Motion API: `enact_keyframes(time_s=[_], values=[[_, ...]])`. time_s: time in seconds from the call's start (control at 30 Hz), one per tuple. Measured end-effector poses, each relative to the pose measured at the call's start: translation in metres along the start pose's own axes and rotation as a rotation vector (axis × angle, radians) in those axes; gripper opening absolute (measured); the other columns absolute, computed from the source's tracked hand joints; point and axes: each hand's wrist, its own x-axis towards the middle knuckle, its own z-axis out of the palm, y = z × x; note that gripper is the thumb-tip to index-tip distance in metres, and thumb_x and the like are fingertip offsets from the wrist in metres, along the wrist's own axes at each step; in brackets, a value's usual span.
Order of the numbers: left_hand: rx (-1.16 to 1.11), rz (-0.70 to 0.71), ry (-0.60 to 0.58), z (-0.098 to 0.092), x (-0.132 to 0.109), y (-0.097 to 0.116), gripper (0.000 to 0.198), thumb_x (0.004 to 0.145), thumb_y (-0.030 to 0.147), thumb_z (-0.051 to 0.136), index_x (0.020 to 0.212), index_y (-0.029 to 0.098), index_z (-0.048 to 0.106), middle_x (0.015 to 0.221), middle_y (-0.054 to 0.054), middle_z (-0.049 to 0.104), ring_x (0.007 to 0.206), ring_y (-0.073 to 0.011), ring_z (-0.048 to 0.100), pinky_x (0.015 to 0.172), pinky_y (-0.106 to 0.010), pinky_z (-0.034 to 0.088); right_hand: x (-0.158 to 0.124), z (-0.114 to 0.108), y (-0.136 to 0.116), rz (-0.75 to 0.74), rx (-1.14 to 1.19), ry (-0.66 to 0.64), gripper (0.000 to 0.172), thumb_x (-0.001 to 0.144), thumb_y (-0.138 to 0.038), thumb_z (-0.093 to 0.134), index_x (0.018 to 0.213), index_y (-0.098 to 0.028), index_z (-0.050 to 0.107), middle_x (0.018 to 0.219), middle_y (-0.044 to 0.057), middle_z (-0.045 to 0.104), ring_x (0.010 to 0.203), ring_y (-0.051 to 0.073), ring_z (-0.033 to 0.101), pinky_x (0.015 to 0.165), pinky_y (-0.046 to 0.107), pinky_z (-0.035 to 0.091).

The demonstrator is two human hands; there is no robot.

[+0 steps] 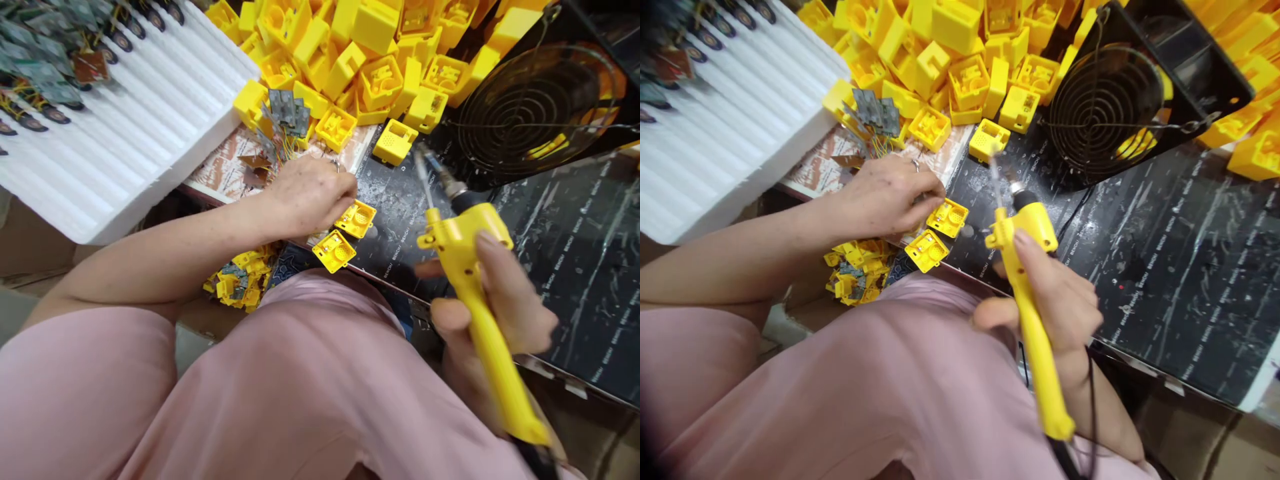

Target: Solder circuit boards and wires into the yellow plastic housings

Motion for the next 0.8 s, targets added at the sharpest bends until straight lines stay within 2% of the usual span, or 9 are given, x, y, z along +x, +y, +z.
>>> enact_keyframes(time_s=[0.07, 0.13, 0.2, 0.27, 0.33, 0.4, 0.47, 0.67, 0.8], values=[[-0.073, -0.047, 0.072, -0.015, -0.008, -0.013, 0.030, 0.099, 0.029, 0.046, 0.113, 0.019, 0.070, 0.116, -0.006, 0.075, 0.112, -0.0222, 0.069, 0.098, -0.038, 0.053, 0.007, 0.009, 0.001, -0.062, -0.070, 0.052, 0.039, 0.099, -0.040, 0.063, 0.136, -0.027, 0.061, 0.079, 0.000, 0.074, 0.061, 0.018, 0.071, 0.061, 0.028, 0.058], [-0.115, -0.099, 0.157, -0.027, -0.021, -0.030, 0.030, 0.101, 0.026, 0.046, 0.117, 0.018, 0.069, 0.124, -0.005, 0.074, 0.117, -0.0181, 0.066, 0.105, -0.036, 0.052, 0.013, 0.017, 0.003, -0.050, -0.094, 0.001, 0.023, 0.097, -0.028, 0.068, 0.120, -0.026, 0.067, 0.081, -0.001, 0.074, 0.063, 0.016, 0.072, 0.064, 0.027, 0.058], [-0.139, -0.076, 0.186, -0.029, -0.037, -0.047, 0.029, 0.101, 0.027, 0.046, 0.114, 0.017, 0.070, 0.121, -0.005, 0.076, 0.114, -0.0165, 0.067, 0.106, -0.035, 0.052, 0.017, 0.025, 0.005, -0.017, -0.045, -0.030, 0.030, 0.092, -0.034, 0.075, 0.118, -0.025, 0.063, 0.099, 0.005, 0.076, 0.084, 0.023, 0.076, 0.079, 0.035, 0.062], [-0.135, 0.030, 0.167, -0.020, -0.050, -0.059, 0.032, 0.101, 0.032, 0.046, 0.117, 0.017, 0.070, 0.128, -0.008, 0.074, 0.122, -0.0201, 0.065, 0.111, -0.040, 0.051, 0.021, 0.038, 0.004, -0.033, 0.016, -0.049, 0.055, 0.083, -0.054, 0.080, 0.124, -0.024, 0.056, 0.114, 0.011, 0.073, 0.103, 0.031, 0.073, 0.096, 0.049, 0.059], [-0.073, 0.097, 0.117, -0.004, -0.057, -0.064, 0.038, 0.100, 0.036, 0.046, 0.128, 0.018, 0.066, 0.145, -0.007, 0.065, 0.139, -0.0248, 0.055, 0.119, -0.048, 0.043, 0.027, 0.055, -0.002, -0.103, 0.017, -0.081, 0.071, 0.078, -0.069, 0.078, 0.126, -0.024, 0.052, 0.112, 0.012, 0.071, 0.109, 0.035, 0.070, 0.103, 0.060, 0.054], [0.028, 0.079, 0.056, 0.011, -0.058, -0.065, 0.044, 0.101, 0.036, 0.043, 0.139, 0.020, 0.059, 0.158, -0.005, 0.053, 0.151, -0.0279, 0.041, 0.125, -0.055, 0.032, 0.034, 0.071, -0.009, -0.160, -0.067, -0.148, 0.069, 0.081, -0.071, 0.073, 0.126, -0.024, 0.052, 0.103, 0.011, 0.070, 0.109, 0.036, 0.068, 0.103, 0.062, 0.051], [0.094, 0.060, 0.006, 0.018, -0.055, -0.067, 0.046, 0.102, 0.034, 0.039, 0.143, 0.020, 0.056, 0.161, -0.005, 0.050, 0.153, -0.0279, 0.038, 0.127, -0.057, 0.026, 0.040, 0.082, -0.015, -0.176, -0.159, -0.185, 0.060, 0.086, -0.062, 0.071, 0.127, -0.023, 0.052, 0.102, 0.011, 0.070, 0.112, 0.037, 0.066, 0.099, 0.058, 0.054], [0.105, 0.155, 0.040, 0.005, -0.050, -0.106, 0.040, 0.101, 0.036, 0.041, 0.130, 0.025, 0.067, 0.145, -0.004, 0.066, 0.143, -0.0211, 0.052, 0.123, -0.049, 0.035, 0.041, 0.069, -0.007, -0.197, -0.230, -0.223, 0.050, 0.087, -0.046, 0.068, 0.127, -0.021, 0.051, 0.104, 0.011, 0.069, 0.101, 0.033, 0.064, 0.080, 0.044, 0.058], [0.056, 0.187, 0.035, -0.001, -0.052, -0.129, 0.044, 0.106, 0.040, 0.036, 0.126, 0.015, 0.066, 0.141, -0.008, 0.068, 0.137, -0.0222, 0.050, 0.121, -0.059, 0.033, 0.033, 0.053, 0.006, -0.177, -0.209, -0.206, 0.050, 0.087, -0.047, 0.069, 0.128, -0.023, 0.052, 0.098, 0.009, 0.066, 0.092, 0.031, 0.064, 0.076, 0.045, 0.058]])
